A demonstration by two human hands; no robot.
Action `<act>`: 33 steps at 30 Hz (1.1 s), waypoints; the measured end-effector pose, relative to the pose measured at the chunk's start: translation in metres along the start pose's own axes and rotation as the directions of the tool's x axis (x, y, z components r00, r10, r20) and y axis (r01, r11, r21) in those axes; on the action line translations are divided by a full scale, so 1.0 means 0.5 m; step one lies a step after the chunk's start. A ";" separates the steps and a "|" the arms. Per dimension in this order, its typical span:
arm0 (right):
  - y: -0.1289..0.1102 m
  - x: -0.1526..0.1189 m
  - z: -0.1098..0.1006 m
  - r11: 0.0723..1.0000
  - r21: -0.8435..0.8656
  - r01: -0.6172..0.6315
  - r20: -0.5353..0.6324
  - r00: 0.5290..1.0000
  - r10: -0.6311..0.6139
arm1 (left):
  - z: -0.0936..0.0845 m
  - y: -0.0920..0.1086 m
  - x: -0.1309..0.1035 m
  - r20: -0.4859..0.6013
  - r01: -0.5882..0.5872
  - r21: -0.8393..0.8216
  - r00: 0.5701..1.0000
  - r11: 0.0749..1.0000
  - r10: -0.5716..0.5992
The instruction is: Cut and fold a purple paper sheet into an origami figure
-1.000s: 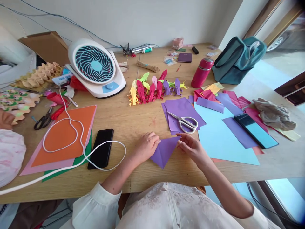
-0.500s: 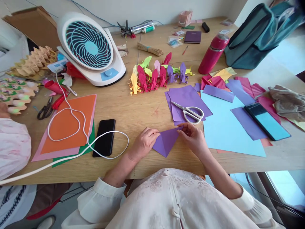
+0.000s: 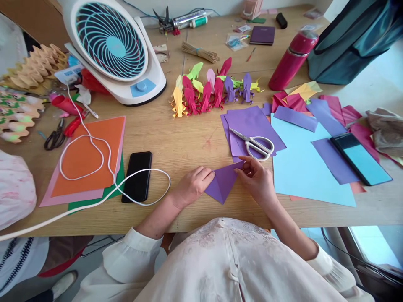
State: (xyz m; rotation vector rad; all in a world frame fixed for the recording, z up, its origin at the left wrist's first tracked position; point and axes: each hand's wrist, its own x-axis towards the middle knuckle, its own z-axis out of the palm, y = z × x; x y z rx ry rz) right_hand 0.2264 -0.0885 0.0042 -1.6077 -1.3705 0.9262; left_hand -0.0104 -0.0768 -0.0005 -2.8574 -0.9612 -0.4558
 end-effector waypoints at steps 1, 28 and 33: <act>-0.001 0.000 0.000 1.000 -0.009 0.005 -0.002 1.000 -0.006 | -0.001 0.000 0.000 0.004 -0.004 0.003 1.000 1.000 0.004; -0.016 -0.017 0.016 0.846 -0.318 0.427 0.026 0.896 -0.443 | -0.010 -0.012 0.010 0.078 -0.074 0.051 0.994 0.996 0.070; -0.012 -0.019 0.022 0.781 -0.334 0.528 0.199 0.849 -0.489 | -0.010 -0.010 0.009 0.106 -0.051 0.019 0.993 0.999 0.049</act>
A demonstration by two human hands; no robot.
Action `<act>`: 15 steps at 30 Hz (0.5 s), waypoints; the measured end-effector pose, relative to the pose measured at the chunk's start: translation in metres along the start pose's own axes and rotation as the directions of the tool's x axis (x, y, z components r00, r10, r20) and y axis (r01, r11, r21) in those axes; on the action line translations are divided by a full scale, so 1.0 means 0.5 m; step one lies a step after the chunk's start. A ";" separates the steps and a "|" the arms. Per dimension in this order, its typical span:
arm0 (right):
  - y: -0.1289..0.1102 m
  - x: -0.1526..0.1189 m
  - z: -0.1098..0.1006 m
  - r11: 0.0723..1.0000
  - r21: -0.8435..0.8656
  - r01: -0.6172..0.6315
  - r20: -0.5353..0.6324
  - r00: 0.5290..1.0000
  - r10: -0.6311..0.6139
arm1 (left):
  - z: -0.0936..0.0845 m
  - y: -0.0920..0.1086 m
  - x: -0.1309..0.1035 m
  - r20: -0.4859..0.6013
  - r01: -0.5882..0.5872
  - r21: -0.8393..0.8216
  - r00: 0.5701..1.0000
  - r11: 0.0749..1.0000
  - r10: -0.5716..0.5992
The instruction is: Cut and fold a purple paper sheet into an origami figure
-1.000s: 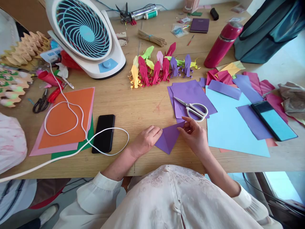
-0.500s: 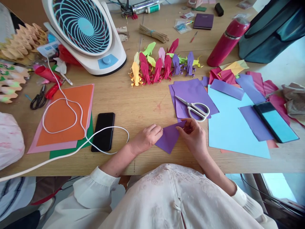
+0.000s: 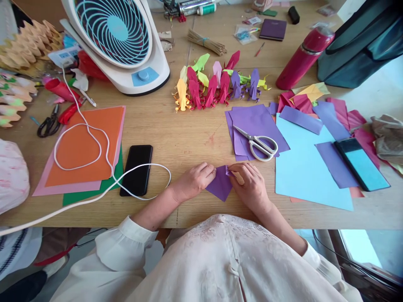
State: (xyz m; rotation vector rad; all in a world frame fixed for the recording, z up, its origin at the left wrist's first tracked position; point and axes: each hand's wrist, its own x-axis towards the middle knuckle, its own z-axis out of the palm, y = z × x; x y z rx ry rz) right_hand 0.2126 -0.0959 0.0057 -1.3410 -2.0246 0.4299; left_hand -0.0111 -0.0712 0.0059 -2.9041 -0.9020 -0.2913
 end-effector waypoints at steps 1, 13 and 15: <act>0.001 0.001 0.002 0.999 -0.002 -0.036 -0.003 0.999 0.036 | -0.001 0.001 0.000 0.005 0.004 -0.012 1.000 1.000 -0.004; 0.005 0.007 0.008 0.959 0.106 -0.263 0.013 0.965 0.263 | -0.001 0.001 -0.007 0.025 0.002 -0.068 1.000 0.998 0.000; 0.004 0.008 0.012 0.952 0.086 -0.295 0.019 0.955 0.295 | -0.002 0.001 -0.008 0.039 0.005 -0.068 0.999 0.998 -0.002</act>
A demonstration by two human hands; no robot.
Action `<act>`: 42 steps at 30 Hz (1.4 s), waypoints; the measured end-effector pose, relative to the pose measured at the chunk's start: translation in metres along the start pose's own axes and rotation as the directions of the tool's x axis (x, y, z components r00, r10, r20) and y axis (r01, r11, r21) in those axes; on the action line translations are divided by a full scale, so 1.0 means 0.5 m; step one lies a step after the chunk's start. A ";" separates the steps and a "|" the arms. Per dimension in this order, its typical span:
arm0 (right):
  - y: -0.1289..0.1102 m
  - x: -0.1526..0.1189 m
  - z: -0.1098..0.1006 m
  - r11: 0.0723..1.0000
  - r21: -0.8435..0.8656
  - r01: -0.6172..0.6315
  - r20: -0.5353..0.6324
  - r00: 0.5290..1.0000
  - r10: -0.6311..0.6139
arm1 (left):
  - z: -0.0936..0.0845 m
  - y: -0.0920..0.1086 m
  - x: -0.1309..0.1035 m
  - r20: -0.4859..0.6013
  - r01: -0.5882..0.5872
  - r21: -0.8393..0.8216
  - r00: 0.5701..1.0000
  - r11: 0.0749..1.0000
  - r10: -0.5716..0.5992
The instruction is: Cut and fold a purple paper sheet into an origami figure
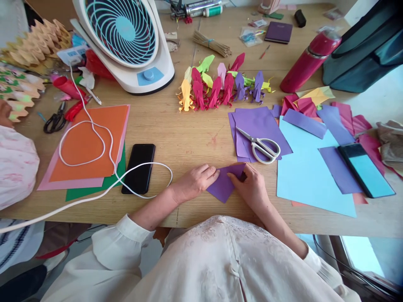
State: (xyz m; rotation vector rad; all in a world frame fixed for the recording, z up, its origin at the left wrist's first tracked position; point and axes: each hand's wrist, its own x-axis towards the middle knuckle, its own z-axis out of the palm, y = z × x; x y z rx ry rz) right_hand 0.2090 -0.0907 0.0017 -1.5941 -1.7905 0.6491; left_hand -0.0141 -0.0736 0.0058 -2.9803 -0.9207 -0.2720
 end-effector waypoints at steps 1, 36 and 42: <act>-0.001 0.001 0.003 1.000 -0.001 -0.009 0.001 1.000 0.009 | -0.001 0.000 0.000 0.007 0.001 0.004 1.000 1.000 -0.001; 0.003 -0.012 -0.001 0.837 -0.167 0.521 0.100 0.854 -0.511 | -0.012 -0.004 0.007 0.017 -0.084 0.171 0.996 0.982 0.082; 0.019 -0.014 -0.012 0.722 -0.236 0.650 0.227 0.759 -0.610 | -0.010 -0.005 0.011 -0.003 -0.091 0.184 0.996 0.979 0.093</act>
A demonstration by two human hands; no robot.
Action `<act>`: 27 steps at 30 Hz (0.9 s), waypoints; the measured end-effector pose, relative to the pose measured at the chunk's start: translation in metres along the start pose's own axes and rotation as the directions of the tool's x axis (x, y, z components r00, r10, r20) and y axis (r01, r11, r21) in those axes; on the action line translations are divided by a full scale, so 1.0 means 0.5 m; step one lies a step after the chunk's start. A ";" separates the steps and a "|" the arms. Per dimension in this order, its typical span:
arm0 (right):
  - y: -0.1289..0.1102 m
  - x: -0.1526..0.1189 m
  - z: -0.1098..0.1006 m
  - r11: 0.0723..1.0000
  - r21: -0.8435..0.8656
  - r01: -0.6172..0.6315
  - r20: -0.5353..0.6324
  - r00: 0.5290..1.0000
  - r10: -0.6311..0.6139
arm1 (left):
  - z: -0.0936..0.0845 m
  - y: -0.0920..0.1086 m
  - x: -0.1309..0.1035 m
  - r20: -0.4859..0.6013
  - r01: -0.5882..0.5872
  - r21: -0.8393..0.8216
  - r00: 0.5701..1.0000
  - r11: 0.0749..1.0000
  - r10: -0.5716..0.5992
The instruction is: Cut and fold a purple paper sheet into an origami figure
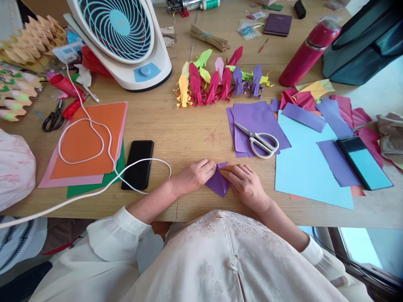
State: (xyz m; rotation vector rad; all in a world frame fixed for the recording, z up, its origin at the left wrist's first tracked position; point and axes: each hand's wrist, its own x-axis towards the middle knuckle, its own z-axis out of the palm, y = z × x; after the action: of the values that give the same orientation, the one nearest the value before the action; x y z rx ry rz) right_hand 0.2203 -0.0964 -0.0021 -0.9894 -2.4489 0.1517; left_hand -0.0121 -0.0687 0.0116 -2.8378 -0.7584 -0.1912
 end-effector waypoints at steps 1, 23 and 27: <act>0.001 -0.002 -0.002 1.000 -0.011 0.018 0.014 1.000 -0.018 | 0.000 0.000 0.000 0.002 0.003 0.004 1.000 1.000 -0.003; 0.027 -0.030 -0.040 0.985 0.094 0.147 0.198 0.967 -0.163 | -0.015 0.063 -0.001 0.019 0.263 0.026 0.964 0.964 -0.263; 0.030 -0.032 -0.039 0.985 0.122 0.121 0.228 0.963 -0.146 | -0.007 0.071 -0.002 0.002 0.280 -0.071 0.960 0.957 -0.280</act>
State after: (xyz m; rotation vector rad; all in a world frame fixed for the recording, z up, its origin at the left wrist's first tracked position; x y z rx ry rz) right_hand 0.2489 -0.0978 0.0044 -0.7954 -2.6813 0.3699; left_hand 0.0045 -0.1000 0.0091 -2.7803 -1.1738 -0.2754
